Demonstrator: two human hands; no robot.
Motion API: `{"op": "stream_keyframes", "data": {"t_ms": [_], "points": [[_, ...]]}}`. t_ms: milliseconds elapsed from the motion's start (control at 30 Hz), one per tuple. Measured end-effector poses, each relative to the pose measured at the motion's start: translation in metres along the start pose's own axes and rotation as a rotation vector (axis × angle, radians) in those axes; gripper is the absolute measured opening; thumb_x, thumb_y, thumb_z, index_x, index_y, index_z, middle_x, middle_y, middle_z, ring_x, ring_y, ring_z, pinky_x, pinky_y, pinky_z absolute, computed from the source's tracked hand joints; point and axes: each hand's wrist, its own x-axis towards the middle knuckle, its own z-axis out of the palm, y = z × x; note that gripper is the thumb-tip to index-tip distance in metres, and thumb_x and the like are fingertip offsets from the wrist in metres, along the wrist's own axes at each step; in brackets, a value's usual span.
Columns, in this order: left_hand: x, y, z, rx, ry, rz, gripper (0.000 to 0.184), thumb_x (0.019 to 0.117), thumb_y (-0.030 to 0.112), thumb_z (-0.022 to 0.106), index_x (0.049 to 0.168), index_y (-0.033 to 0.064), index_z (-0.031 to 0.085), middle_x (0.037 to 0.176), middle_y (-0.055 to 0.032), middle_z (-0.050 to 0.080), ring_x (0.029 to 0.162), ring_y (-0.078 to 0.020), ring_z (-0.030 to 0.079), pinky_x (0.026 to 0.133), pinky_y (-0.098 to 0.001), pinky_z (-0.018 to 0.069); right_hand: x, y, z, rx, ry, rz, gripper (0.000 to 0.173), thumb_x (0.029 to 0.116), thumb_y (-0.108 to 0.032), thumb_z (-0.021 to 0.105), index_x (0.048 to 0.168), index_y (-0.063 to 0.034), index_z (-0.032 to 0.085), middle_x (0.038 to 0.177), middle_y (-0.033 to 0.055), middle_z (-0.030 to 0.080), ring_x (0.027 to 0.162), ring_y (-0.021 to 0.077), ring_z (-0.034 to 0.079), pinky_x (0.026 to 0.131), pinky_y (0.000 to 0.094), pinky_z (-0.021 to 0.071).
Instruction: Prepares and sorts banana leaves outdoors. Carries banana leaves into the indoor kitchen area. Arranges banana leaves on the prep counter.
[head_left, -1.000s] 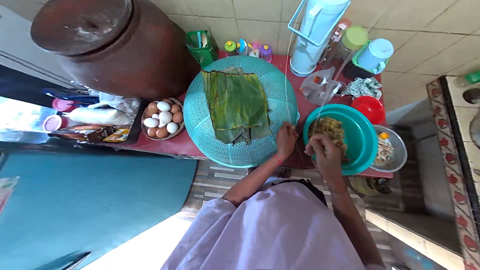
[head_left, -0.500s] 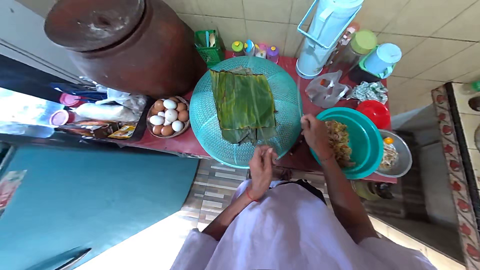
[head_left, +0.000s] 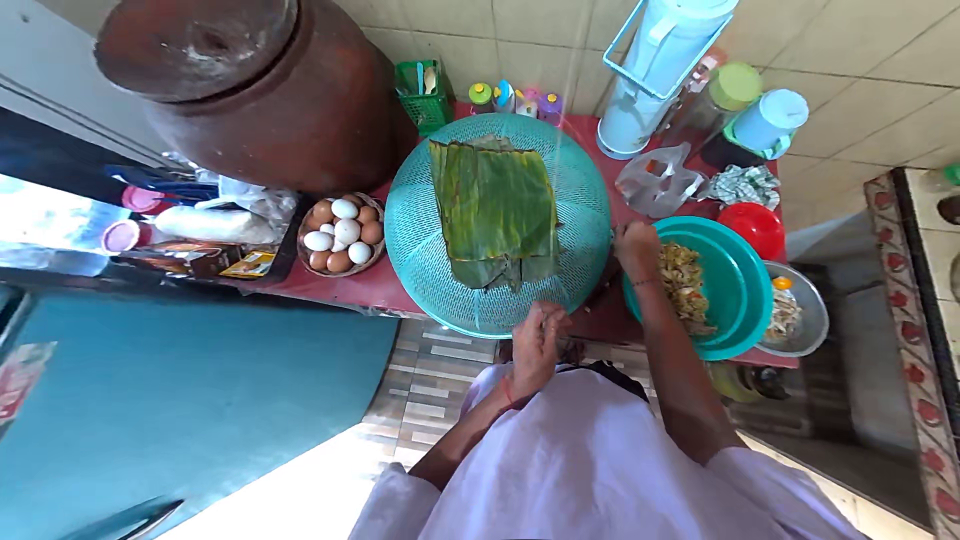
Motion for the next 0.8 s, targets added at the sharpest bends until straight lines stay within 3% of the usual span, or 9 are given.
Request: {"op": "stream_keyframes", "data": {"t_ms": [67, 167, 233, 300, 400, 500, 567, 667, 800], "points": [[0.003, -0.006, 0.009, 0.039, -0.05, -0.025, 0.02, 0.1042, 0.004, 0.048, 0.103, -0.0102, 0.062, 0.082, -0.0106, 0.071, 0.071, -0.0105, 0.069, 0.07, -0.0265, 0.0595, -0.003, -0.008, -0.007, -0.049, 0.016, -0.016, 0.044, 0.1108, -0.031, 0.044, 0.127, 0.0058, 0.062, 0.113, 0.0344, 0.067, 0.107, 0.0543, 0.065, 0.085, 0.0707, 0.0504], [0.007, -0.015, 0.023, 0.039, -0.126, -0.114, 0.019, 0.1039, 0.004, 0.05, 0.105, -0.01, 0.063, 0.082, -0.0113, 0.071, 0.07, -0.0137, 0.07, 0.068, -0.0293, 0.0604, -0.019, -0.01, -0.024, 0.109, 0.061, -0.166, 0.041, 0.1113, -0.033, 0.042, 0.138, -0.0073, 0.059, 0.112, 0.0253, 0.069, 0.092, 0.0454, 0.069, 0.073, 0.064, 0.0547], [0.012, -0.016, 0.032, 0.017, -0.166, -0.201, 0.021, 0.1042, 0.006, 0.05, 0.106, -0.0108, 0.063, 0.081, -0.0111, 0.071, 0.068, -0.0134, 0.069, 0.066, -0.0294, 0.0597, -0.029, -0.008, -0.038, 0.458, -0.116, -0.286, 0.038, 0.1122, -0.033, 0.041, 0.136, -0.013, 0.063, 0.106, 0.0114, 0.072, 0.074, 0.0227, 0.067, 0.061, 0.0389, 0.0561], [0.019, -0.017, 0.038, -0.002, -0.181, -0.266, 0.023, 0.105, 0.007, 0.05, 0.108, -0.0107, 0.063, 0.081, -0.01, 0.071, 0.068, -0.0115, 0.068, 0.066, -0.0274, 0.0583, -0.038, -0.016, -0.047, 0.721, -0.375, -0.345, 0.045, 0.1114, -0.035, 0.032, 0.134, -0.0122, 0.064, 0.11, 0.0035, 0.074, 0.081, 0.0107, 0.067, 0.066, 0.0268, 0.0542], [0.027, -0.016, 0.043, -0.049, -0.201, -0.334, 0.023, 0.1058, 0.009, 0.049, 0.11, -0.0101, 0.062, 0.083, -0.0089, 0.07, 0.07, -0.01, 0.068, 0.068, -0.0261, 0.0579, -0.046, -0.021, -0.046, 0.773, -0.43, -0.48, 0.04, 0.1088, -0.023, 0.039, 0.133, -0.0048, 0.065, 0.107, 0.0045, 0.074, 0.084, 0.0095, 0.067, 0.07, 0.0251, 0.0551], [0.029, -0.018, 0.042, -0.08, -0.225, -0.339, 0.024, 0.1059, 0.01, 0.049, 0.111, -0.0098, 0.062, 0.088, -0.0107, 0.071, 0.075, -0.0125, 0.07, 0.072, -0.0287, 0.0597, -0.048, -0.029, -0.035, 0.762, -0.313, -0.509, 0.021, 0.1037, -0.009, 0.055, 0.116, -0.0028, 0.07, 0.09, 0.0025, 0.072, 0.074, 0.0063, 0.065, 0.064, 0.0215, 0.0538], [0.029, -0.015, 0.037, -0.051, -0.239, -0.353, 0.029, 0.1065, 0.012, 0.049, 0.119, -0.0098, 0.062, 0.099, -0.0156, 0.072, 0.084, -0.0174, 0.072, 0.079, -0.0329, 0.0606, -0.043, -0.034, -0.03, 0.731, -0.263, -0.476, 0.018, 0.1032, -0.01, 0.058, 0.112, -0.0039, 0.071, 0.084, 0.0021, 0.071, 0.068, 0.0055, 0.063, 0.061, 0.0207, 0.0522], [0.03, -0.006, 0.023, 0.014, -0.228, -0.396, 0.034, 0.1067, 0.014, 0.049, 0.13, -0.008, 0.059, 0.115, -0.0195, 0.07, 0.094, -0.0219, 0.073, 0.085, -0.036, 0.0609, -0.023, -0.036, -0.02, 0.641, -0.268, -0.393, 0.021, 0.1061, -0.016, 0.055, 0.117, -0.0058, 0.069, 0.083, 0.0064, 0.068, 0.064, 0.0096, 0.058, 0.059, 0.0243, 0.0495], [0.027, 0.005, -0.005, 0.047, -0.126, -0.319, 0.03, 0.1054, 0.01, 0.051, 0.126, -0.0085, 0.062, 0.11, -0.0198, 0.071, 0.092, -0.0209, 0.074, 0.084, -0.0353, 0.0614, 0.04, -0.048, 0.008, 0.453, -0.253, -0.287, 0.024, 0.106, -0.01, 0.054, 0.119, 0.0038, 0.069, 0.099, 0.016, 0.071, 0.08, 0.0166, 0.066, 0.079, 0.0352, 0.0561]]}}
